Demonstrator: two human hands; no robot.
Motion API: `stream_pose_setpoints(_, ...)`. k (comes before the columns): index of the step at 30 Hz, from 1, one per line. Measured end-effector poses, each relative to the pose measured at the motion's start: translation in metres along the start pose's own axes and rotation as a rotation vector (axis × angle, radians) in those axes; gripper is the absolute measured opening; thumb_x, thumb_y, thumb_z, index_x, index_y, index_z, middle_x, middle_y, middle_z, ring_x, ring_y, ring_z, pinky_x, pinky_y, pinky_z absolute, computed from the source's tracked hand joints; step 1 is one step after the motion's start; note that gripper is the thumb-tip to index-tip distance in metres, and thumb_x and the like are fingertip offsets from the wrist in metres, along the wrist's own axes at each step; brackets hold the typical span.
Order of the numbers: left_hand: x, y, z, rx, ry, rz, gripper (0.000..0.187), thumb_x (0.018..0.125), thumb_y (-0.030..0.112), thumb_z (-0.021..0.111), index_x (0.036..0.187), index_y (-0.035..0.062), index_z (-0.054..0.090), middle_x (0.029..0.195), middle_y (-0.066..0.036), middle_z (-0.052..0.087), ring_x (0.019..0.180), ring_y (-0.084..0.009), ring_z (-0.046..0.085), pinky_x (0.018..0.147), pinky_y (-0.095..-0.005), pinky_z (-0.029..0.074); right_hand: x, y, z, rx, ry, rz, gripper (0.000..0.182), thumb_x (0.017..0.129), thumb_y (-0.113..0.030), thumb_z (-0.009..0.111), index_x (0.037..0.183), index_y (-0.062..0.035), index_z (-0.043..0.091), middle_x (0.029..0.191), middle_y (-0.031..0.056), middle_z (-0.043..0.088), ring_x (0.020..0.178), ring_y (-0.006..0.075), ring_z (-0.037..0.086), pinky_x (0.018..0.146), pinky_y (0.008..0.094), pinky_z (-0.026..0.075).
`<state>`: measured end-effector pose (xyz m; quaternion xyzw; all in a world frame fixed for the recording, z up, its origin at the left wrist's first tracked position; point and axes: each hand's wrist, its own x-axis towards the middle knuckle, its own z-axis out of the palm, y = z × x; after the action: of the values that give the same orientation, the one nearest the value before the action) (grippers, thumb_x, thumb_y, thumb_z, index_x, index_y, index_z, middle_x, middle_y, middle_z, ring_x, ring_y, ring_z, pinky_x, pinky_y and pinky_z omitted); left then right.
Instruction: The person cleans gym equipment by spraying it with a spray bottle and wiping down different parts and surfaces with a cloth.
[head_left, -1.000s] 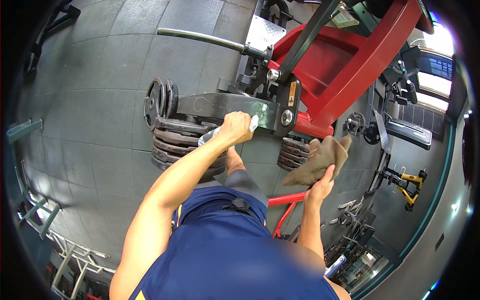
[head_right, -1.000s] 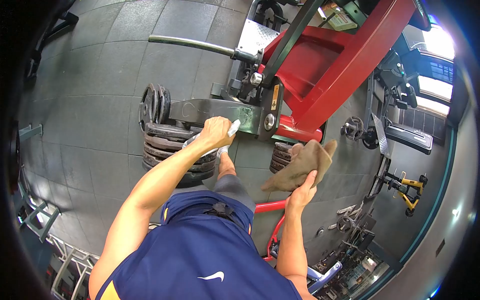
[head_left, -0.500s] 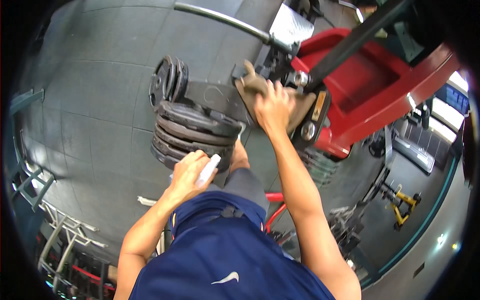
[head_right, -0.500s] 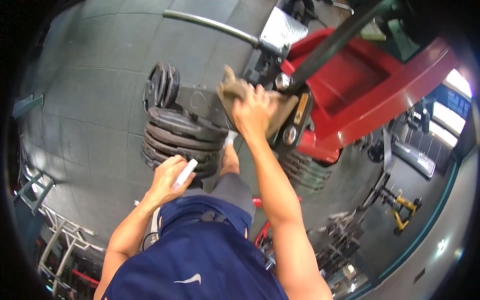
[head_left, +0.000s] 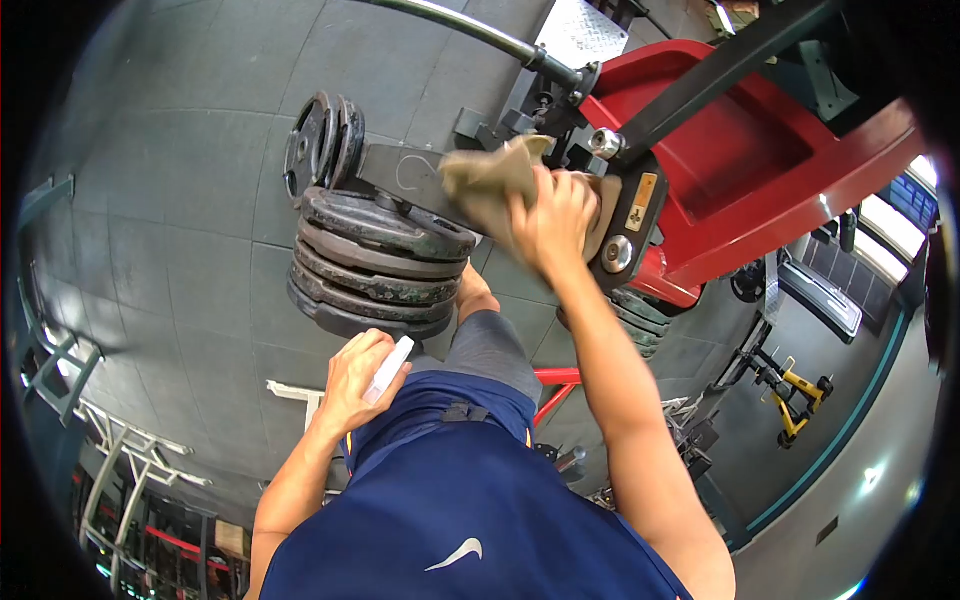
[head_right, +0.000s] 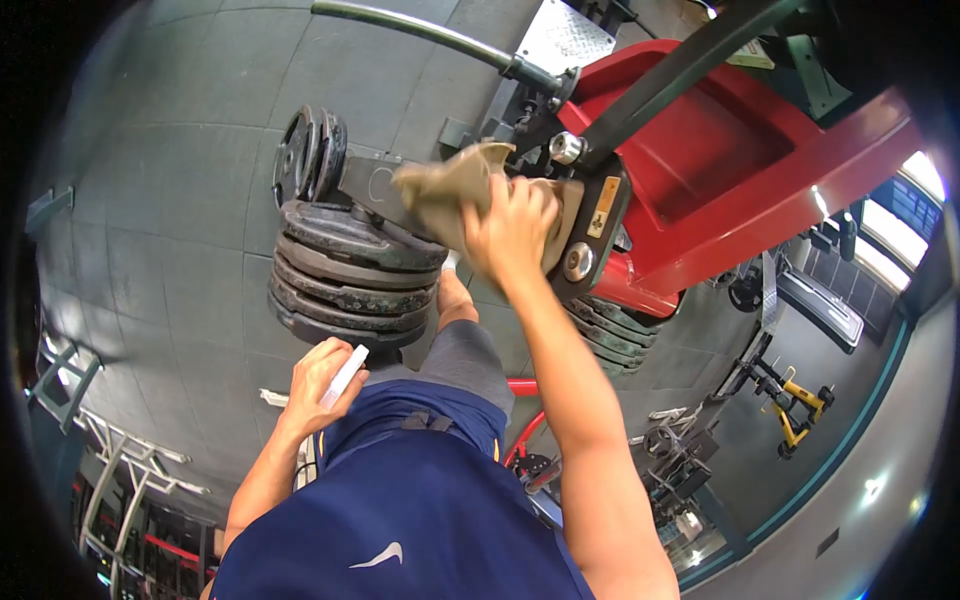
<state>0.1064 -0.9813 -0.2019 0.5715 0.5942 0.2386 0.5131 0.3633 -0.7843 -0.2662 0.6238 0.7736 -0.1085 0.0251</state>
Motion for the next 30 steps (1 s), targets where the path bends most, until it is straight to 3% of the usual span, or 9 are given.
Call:
stream_pose_setpoints(2, -0.008, -0.003, 0.003, -0.020, -0.006, -0.029, 0.012, 0.080, 0.005, 0.073, 0.088, 0.0000, 0.066, 0.088, -0.013, 0.063, 0.081, -0.0324, 0.063, 0.073, -0.0389, 0.051, 0.046, -0.011, 0.013, -0.014, -0.144, 0.140, 0.048, 0.090, -0.049, 0.060, 0.095, -0.0028, 0.073, 0.089, 0.0228, 0.072, 0.095, 0.0393, 0.070, 0.086, 0.0536, 0.051)
stream_pose_setpoints(5, -0.011, 0.000, 0.006, -0.089, 0.008, -0.070, 0.010, 0.081, 0.006, 0.071, 0.088, -0.0007, 0.066, 0.088, -0.014, 0.063, 0.080, -0.0314, 0.064, 0.073, -0.0383, 0.051, 0.050, -0.008, 0.013, -0.020, -0.065, 0.060, 0.056, 0.094, -0.052, 0.053, 0.086, -0.0021, 0.076, 0.074, 0.0220, 0.070, 0.077, 0.0393, 0.072, 0.075, 0.0496, 0.055)
stream_pose_setpoints(9, -0.011, 0.000, 0.008, -0.104, -0.027, 0.003, 0.014, 0.081, 0.010, 0.073, 0.088, 0.0005, 0.066, 0.089, -0.013, 0.063, 0.081, -0.0337, 0.063, 0.074, -0.0404, 0.051, 0.050, 0.001, -0.008, 0.127, -0.291, 0.091, 0.055, 0.095, -0.053, 0.053, 0.104, -0.0035, 0.074, 0.096, 0.0220, 0.073, 0.094, 0.0408, 0.070, 0.092, 0.0496, 0.050)
stream_pose_setpoints(14, -0.022, -0.008, -0.001, -0.113, 0.089, -0.014, 0.011, 0.080, 0.005, 0.072, 0.088, -0.0009, 0.067, 0.089, -0.014, 0.063, 0.080, -0.0324, 0.064, 0.073, -0.0386, 0.050, -0.020, -0.004, 0.032, -0.251, 0.260, -0.018, 0.056, 0.090, -0.048, 0.064, 0.123, -0.0030, 0.065, 0.138, 0.0159, 0.052, 0.135, 0.0352, 0.042, 0.108, 0.0611, 0.030)
stream_pose_setpoints(17, -0.035, -0.012, -0.002, -0.090, 0.109, -0.076, 0.011, 0.080, 0.004, 0.071, 0.088, -0.0019, 0.067, 0.089, -0.015, 0.063, 0.081, -0.0331, 0.064, 0.073, -0.0385, 0.050, 0.011, -0.053, 0.029, -0.262, 0.028, -0.123, 0.044, 0.090, -0.042, 0.061, 0.108, -0.0025, 0.070, 0.127, 0.0165, 0.059, 0.121, 0.0336, 0.051, 0.104, 0.0616, 0.031)
stream_pose_setpoints(20, -0.036, -0.009, -0.003, -0.078, 0.105, -0.101, 0.012, 0.080, 0.006, 0.072, 0.089, 0.0000, 0.068, 0.090, -0.015, 0.063, 0.082, -0.0342, 0.064, 0.075, -0.0394, 0.051, 0.062, -0.099, 0.084, -0.347, -0.200, -0.220, 0.024, 0.089, -0.026, 0.055, 0.086, -0.0089, 0.072, 0.093, 0.0148, 0.068, 0.085, 0.0306, 0.065, 0.079, 0.0506, 0.045)
stream_pose_setpoints(24, -0.045, 0.002, -0.016, -0.148, 0.158, -0.272, 0.009, 0.081, 0.003, 0.071, 0.089, -0.0013, 0.068, 0.091, -0.015, 0.064, 0.081, -0.0315, 0.065, 0.074, -0.0374, 0.051, 0.053, -0.106, 0.108, -0.473, -0.044, -0.310, 0.039, 0.090, -0.024, 0.053, 0.118, 0.0009, 0.065, 0.121, 0.0227, 0.063, 0.123, 0.0404, 0.053, 0.106, 0.0639, 0.031)
stream_pose_setpoints(27, -0.041, -0.005, -0.012, -0.145, 0.119, -0.242, 0.008, 0.082, 0.002, 0.070, 0.088, -0.0016, 0.068, 0.089, -0.014, 0.064, 0.081, -0.0313, 0.065, 0.074, -0.0371, 0.051, 0.020, -0.075, 0.069, -0.252, 0.098, -0.343, 0.046, 0.088, -0.027, 0.059, 0.126, -0.0021, 0.063, 0.131, 0.0227, 0.059, 0.132, 0.0417, 0.046, 0.109, 0.0670, 0.027)
stream_pose_setpoints(30, -0.033, -0.015, -0.013, -0.144, 0.101, -0.152, 0.010, 0.080, 0.002, 0.071, 0.088, -0.0017, 0.068, 0.089, -0.015, 0.064, 0.080, -0.0328, 0.064, 0.074, -0.0380, 0.051, -0.033, -0.029, 0.012, -0.014, -0.026, -0.205, 0.088, 0.068, -0.030, 0.085, 0.148, -0.0204, 0.048, 0.160, 0.0154, 0.033, 0.150, 0.0396, 0.023, 0.120, 0.0649, 0.014)
